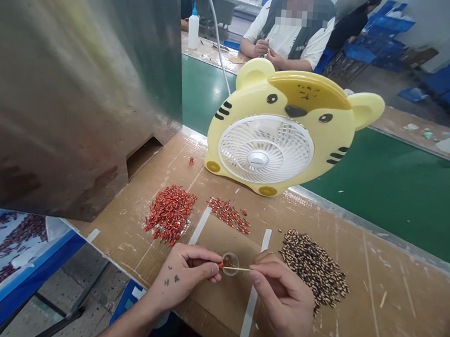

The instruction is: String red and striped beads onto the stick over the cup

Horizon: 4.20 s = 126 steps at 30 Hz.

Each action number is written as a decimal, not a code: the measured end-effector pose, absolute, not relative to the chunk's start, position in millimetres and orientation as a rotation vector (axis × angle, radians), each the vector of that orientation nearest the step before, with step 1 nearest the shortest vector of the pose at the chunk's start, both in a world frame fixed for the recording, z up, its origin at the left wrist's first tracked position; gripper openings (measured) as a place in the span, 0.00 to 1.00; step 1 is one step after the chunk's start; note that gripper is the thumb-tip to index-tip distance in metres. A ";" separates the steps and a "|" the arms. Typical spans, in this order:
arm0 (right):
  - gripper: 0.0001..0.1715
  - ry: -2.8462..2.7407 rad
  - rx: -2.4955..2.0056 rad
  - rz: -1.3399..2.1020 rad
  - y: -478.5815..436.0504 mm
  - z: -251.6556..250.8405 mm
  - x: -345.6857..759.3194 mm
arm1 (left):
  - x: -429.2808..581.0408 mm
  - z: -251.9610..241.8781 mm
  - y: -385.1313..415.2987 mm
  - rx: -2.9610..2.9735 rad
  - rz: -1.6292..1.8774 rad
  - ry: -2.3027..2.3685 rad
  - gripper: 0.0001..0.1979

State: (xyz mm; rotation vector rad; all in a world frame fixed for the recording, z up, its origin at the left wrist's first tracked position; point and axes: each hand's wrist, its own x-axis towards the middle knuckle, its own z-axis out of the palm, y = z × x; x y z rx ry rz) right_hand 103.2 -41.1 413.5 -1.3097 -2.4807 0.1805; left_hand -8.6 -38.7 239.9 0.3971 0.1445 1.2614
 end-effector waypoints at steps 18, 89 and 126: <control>0.10 -2.515 -1.317 0.129 -39.9 411.9 99.5 | -11.5 242.7 -39.0 0.415 1.285 0.128 0.10; 0.07 -2.725 -1.827 -0.658 -16.5 468.3 147.5 | 28.7 208.0 -53.5 0.335 1.370 0.010 0.11; 0.14 -2.871 -1.216 0.011 -52.8 397.0 78.4 | 6.4 230.4 -54.8 0.434 1.423 0.087 0.10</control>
